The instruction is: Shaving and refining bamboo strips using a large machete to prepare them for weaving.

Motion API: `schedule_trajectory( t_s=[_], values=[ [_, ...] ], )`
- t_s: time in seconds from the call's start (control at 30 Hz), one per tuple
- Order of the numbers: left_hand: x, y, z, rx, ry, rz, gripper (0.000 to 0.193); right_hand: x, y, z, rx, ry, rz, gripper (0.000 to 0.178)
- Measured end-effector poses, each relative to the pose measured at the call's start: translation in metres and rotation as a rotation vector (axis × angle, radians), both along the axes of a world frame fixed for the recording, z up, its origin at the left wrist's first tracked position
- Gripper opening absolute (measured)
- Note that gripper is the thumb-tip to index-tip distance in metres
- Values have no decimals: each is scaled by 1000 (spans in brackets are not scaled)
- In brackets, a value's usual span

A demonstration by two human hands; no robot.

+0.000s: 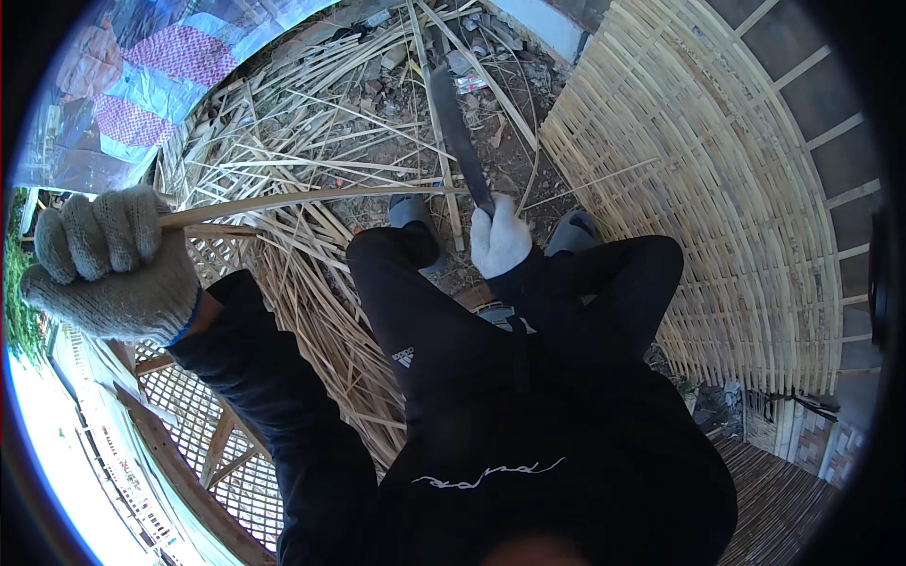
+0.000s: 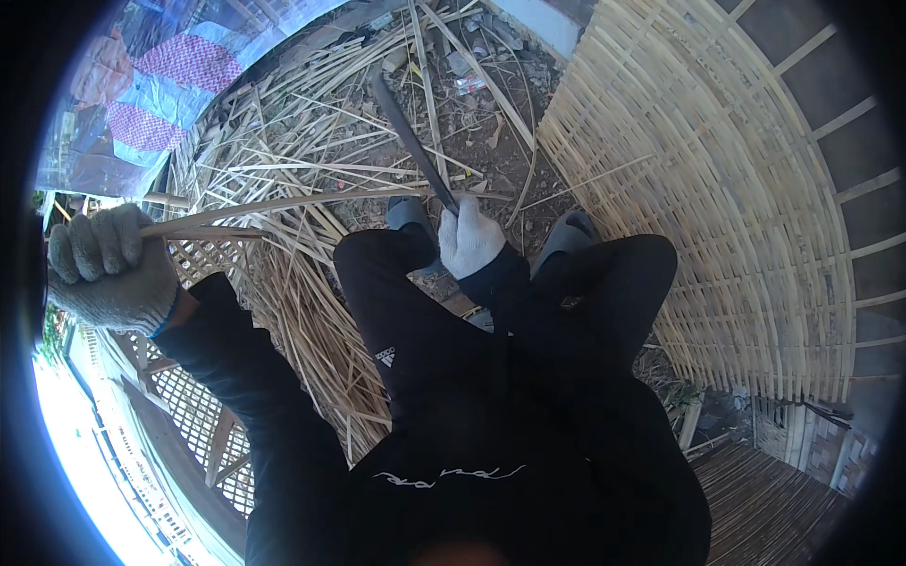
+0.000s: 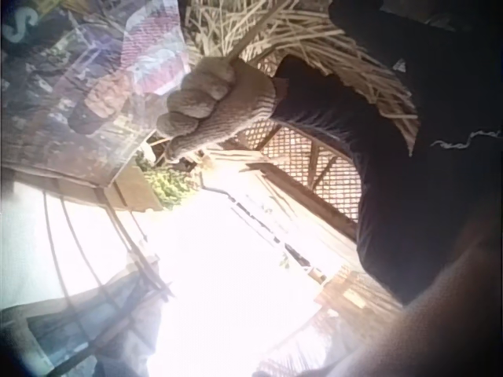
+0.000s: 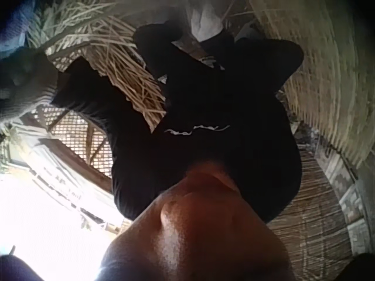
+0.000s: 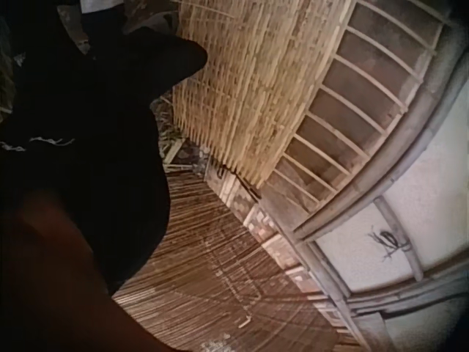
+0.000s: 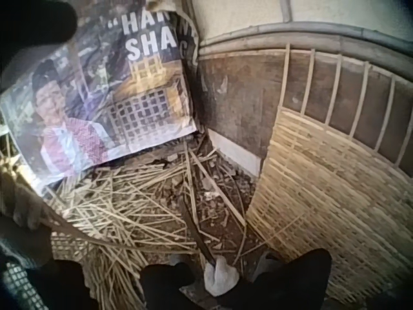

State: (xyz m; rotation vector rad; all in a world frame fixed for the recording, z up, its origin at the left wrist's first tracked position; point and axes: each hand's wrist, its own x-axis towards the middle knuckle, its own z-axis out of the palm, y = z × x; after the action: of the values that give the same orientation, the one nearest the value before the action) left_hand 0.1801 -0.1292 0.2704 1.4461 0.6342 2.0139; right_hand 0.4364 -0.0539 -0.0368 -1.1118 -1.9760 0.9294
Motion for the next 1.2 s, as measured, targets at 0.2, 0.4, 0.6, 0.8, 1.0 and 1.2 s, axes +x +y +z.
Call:
schedule_trajectory(
  t_s=[0.2, 0.4, 0.6, 0.8, 1.0, 1.2],
  values=[
    [-3, -5, -22, 37, -69, 162, 48, 17, -7, -30, -196, -354, 74, 25],
    [-11, -12, -13, 6, -18, 32, 47, 5, -23, 62, 172, 250, -125, 19],
    [-2, 11, -30, 48, 27, 215, 48, 27, -6, -112, -317, -513, -50, 20],
    [-26, -8, -10, 82, 92, -372, 49, 29, -8, -35, -177, -310, -21, 23],
    [1, -7, 19, -2, -12, -158, 36, 21, -22, -36, -264, -169, 10, 20],
    [-50, -2, -4, 46, 205, 428, 72, 42, -20, -127, -740, 281, -178, 16]
  ],
)
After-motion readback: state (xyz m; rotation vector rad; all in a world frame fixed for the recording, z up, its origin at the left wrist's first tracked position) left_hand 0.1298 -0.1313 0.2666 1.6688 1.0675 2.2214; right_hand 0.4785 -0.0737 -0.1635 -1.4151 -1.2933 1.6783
